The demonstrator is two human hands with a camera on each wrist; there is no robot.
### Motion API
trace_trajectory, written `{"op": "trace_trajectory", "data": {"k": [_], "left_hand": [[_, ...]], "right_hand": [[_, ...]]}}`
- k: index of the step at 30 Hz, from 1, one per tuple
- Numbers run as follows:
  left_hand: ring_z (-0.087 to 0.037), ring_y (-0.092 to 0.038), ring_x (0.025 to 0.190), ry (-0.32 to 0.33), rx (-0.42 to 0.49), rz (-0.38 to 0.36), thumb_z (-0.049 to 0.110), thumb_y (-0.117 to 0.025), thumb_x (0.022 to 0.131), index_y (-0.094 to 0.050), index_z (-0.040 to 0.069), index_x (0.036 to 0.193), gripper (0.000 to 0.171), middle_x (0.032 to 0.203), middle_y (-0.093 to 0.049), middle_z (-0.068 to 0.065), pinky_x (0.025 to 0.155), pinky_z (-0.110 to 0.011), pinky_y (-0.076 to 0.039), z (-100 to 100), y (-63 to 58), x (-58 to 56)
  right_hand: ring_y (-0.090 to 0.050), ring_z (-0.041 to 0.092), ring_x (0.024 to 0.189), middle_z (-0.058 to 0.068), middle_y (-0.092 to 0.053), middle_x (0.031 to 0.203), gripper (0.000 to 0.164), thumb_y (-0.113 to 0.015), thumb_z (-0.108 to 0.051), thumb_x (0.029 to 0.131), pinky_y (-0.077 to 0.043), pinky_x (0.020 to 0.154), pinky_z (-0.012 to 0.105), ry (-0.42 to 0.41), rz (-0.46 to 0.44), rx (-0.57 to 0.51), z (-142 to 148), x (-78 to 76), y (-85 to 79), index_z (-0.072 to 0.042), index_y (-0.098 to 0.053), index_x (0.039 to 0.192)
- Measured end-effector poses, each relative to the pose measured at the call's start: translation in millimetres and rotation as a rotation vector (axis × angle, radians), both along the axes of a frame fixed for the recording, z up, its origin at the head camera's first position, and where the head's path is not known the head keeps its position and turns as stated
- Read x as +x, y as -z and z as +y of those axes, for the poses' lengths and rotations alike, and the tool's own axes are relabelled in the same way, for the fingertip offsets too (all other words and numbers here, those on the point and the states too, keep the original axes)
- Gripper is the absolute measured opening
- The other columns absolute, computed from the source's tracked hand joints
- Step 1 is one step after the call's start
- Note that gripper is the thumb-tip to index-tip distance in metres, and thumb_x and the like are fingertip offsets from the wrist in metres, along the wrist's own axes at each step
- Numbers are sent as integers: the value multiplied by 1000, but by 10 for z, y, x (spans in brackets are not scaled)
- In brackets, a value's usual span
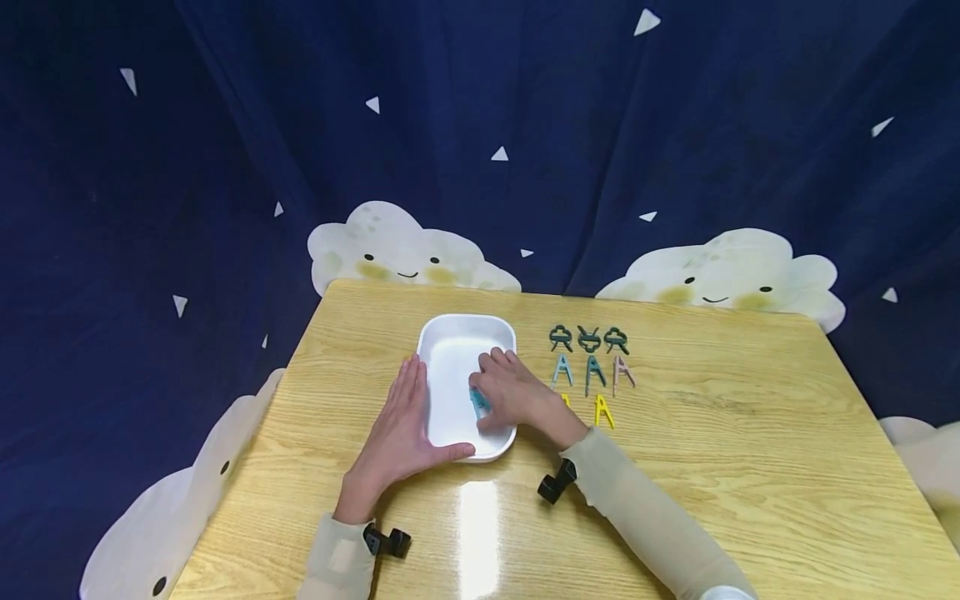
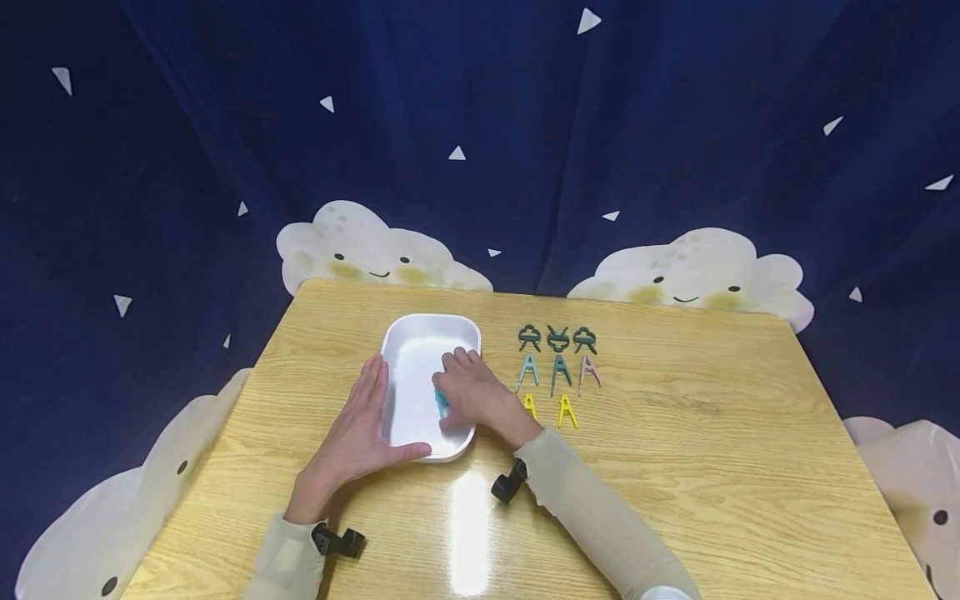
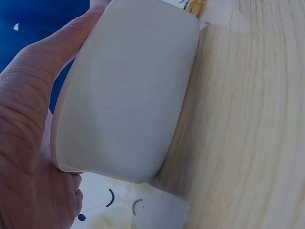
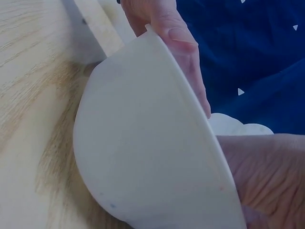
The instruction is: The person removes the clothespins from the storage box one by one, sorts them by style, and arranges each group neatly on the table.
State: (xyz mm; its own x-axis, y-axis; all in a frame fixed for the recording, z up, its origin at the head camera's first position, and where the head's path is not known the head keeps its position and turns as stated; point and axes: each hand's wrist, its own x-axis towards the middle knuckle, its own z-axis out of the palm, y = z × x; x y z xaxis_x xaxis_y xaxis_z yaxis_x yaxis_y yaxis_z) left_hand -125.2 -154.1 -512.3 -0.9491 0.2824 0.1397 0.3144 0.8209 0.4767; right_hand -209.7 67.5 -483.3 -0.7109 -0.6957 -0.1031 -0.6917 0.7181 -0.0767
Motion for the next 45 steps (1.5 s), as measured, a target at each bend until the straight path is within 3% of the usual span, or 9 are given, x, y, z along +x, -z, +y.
{"op": "trace_trajectory", "data": {"k": [9,19,35,45], "left_hand": [[-33,1,162,-1,-3,1,88,-71,70,-2,-4,164,149,175,7,-15,132,-48,-12,1,21,4],[-32,3,162,3,3,6,88,-71,70,-3,-5,164,149,175,8,-15,132,-47,-11,-3,24,-7],[-35,-1,162,2,24,18,89,-72,68,-5,-6,164,150,175,5,-16,131,-50,-15,3,25,-1],[-31,3,162,0,38,-7,88,-73,68,-2,-4,165,151,175,7,-15,132,-49,-13,-6,38,-27]], "right_hand": [[-42,21,96,-1,-52,100,60,-84,-61,75,-38,83,34,-15,68,-41,20,9,42,-15,-72,111],[-41,21,95,1,-51,102,62,-84,-61,74,-38,82,33,-15,71,-135,90,45,18,-15,-69,112],[-44,22,96,1,-56,104,58,-86,-52,73,-42,88,36,62,21,-229,316,176,-276,-13,-70,112],[-45,24,93,6,-61,104,57,-89,-47,72,-42,83,38,140,46,-332,697,219,-398,-10,-71,112]]}}
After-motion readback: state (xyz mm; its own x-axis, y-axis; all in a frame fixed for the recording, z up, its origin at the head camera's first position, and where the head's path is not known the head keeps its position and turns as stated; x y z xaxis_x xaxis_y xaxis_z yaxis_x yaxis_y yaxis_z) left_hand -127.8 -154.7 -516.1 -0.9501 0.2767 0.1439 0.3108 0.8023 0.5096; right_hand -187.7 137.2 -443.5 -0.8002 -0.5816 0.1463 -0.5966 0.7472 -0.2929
